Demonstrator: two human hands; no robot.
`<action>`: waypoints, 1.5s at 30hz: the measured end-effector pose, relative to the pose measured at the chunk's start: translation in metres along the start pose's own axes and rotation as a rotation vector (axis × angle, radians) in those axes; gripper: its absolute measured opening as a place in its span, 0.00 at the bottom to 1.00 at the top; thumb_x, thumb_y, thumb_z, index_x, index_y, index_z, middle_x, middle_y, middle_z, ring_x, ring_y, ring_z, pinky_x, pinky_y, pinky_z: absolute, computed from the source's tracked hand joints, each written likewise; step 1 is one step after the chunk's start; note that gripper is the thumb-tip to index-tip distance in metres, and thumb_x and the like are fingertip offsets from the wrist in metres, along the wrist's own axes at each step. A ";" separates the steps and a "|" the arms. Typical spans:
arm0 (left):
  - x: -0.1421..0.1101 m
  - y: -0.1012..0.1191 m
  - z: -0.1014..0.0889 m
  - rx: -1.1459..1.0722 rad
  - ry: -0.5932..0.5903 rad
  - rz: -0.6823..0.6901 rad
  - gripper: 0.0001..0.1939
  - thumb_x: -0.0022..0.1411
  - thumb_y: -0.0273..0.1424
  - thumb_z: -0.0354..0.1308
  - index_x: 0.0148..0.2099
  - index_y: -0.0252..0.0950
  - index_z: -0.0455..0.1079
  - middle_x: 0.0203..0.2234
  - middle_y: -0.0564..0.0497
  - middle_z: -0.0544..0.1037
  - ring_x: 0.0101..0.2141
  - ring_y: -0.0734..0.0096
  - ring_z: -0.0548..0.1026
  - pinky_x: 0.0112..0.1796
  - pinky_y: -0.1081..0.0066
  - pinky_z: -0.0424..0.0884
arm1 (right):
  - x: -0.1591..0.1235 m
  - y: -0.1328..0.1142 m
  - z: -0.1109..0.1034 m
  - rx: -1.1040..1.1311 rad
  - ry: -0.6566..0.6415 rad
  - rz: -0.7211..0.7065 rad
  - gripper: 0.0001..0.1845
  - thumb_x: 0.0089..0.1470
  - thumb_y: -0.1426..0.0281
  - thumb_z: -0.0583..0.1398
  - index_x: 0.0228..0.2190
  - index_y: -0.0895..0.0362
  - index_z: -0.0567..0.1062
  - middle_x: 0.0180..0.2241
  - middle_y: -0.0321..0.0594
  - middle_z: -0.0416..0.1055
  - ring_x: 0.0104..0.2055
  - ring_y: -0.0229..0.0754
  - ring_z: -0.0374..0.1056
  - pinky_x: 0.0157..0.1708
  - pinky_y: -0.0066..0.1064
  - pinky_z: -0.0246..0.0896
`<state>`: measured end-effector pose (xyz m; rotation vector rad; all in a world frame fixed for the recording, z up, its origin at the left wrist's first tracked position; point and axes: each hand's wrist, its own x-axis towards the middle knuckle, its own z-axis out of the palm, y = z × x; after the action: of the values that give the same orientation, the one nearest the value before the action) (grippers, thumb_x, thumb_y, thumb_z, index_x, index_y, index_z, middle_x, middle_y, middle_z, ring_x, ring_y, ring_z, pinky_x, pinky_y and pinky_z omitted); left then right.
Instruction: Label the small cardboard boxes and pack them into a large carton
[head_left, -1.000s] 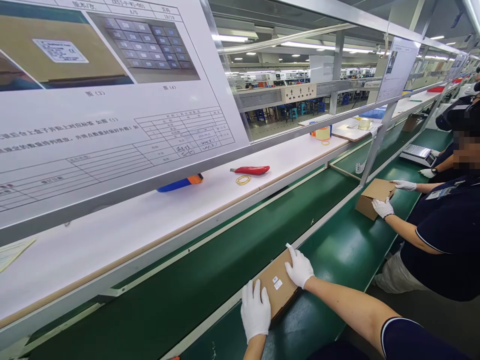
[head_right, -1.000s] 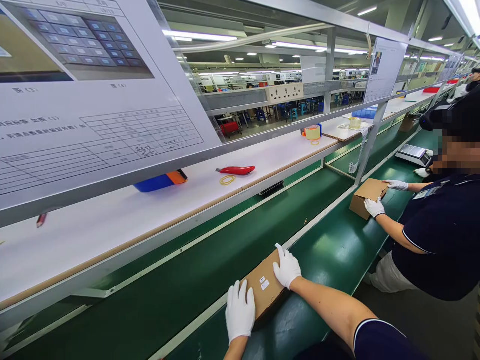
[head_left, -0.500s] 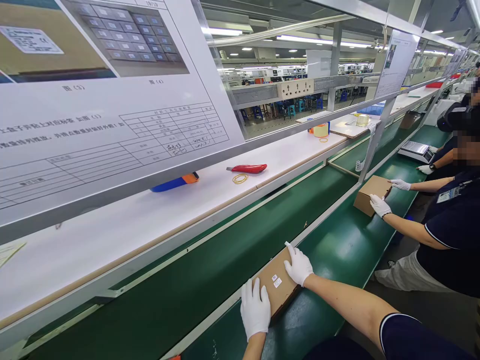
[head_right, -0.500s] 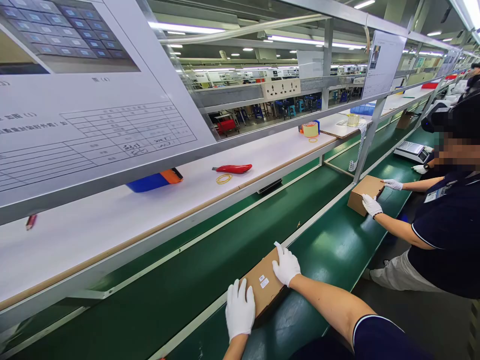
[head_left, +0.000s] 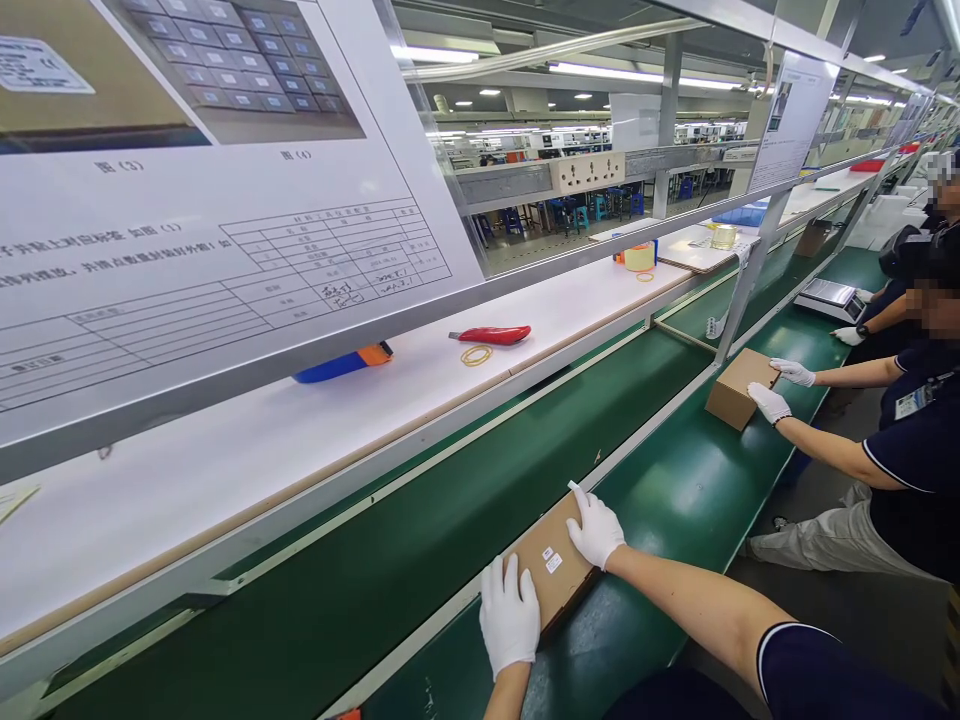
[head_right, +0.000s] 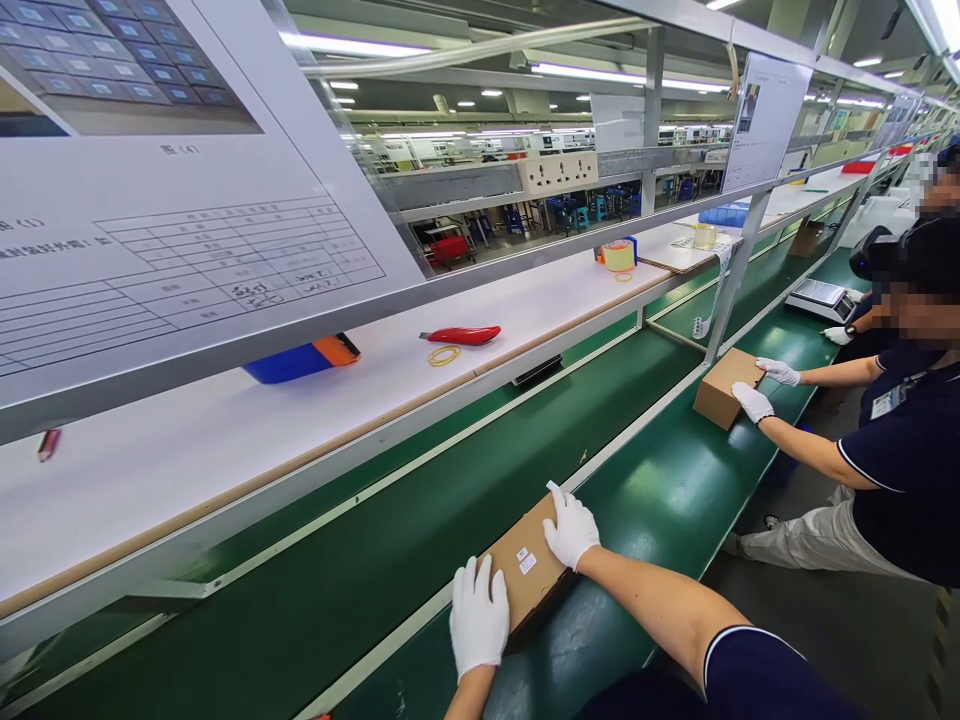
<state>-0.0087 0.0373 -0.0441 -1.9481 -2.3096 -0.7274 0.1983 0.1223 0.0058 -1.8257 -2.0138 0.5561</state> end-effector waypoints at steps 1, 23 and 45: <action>0.000 0.000 0.000 0.002 -0.001 -0.001 0.28 0.72 0.38 0.43 0.61 0.27 0.73 0.64 0.35 0.68 0.66 0.44 0.62 0.64 0.49 0.61 | 0.000 0.000 0.000 -0.001 0.003 0.000 0.42 0.62 0.61 0.55 0.72 0.45 0.44 0.51 0.44 0.70 0.48 0.49 0.68 0.47 0.36 0.60; 0.001 0.005 -0.004 -0.025 -0.025 -0.028 0.29 0.72 0.39 0.42 0.61 0.27 0.72 0.64 0.35 0.67 0.66 0.44 0.61 0.65 0.48 0.60 | 0.000 0.000 0.002 -0.009 0.002 -0.001 0.42 0.61 0.61 0.55 0.71 0.43 0.45 0.51 0.44 0.70 0.48 0.50 0.67 0.46 0.37 0.60; 0.000 0.004 -0.004 -0.032 0.013 0.011 0.28 0.72 0.38 0.42 0.60 0.27 0.73 0.64 0.34 0.67 0.66 0.45 0.61 0.65 0.49 0.59 | -0.001 -0.002 -0.005 0.003 -0.005 0.003 0.41 0.61 0.62 0.55 0.71 0.45 0.46 0.51 0.44 0.70 0.47 0.49 0.68 0.47 0.36 0.60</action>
<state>-0.0059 0.0367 -0.0395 -1.9610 -2.2920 -0.7786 0.1990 0.1211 0.0110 -1.8275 -2.0126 0.5655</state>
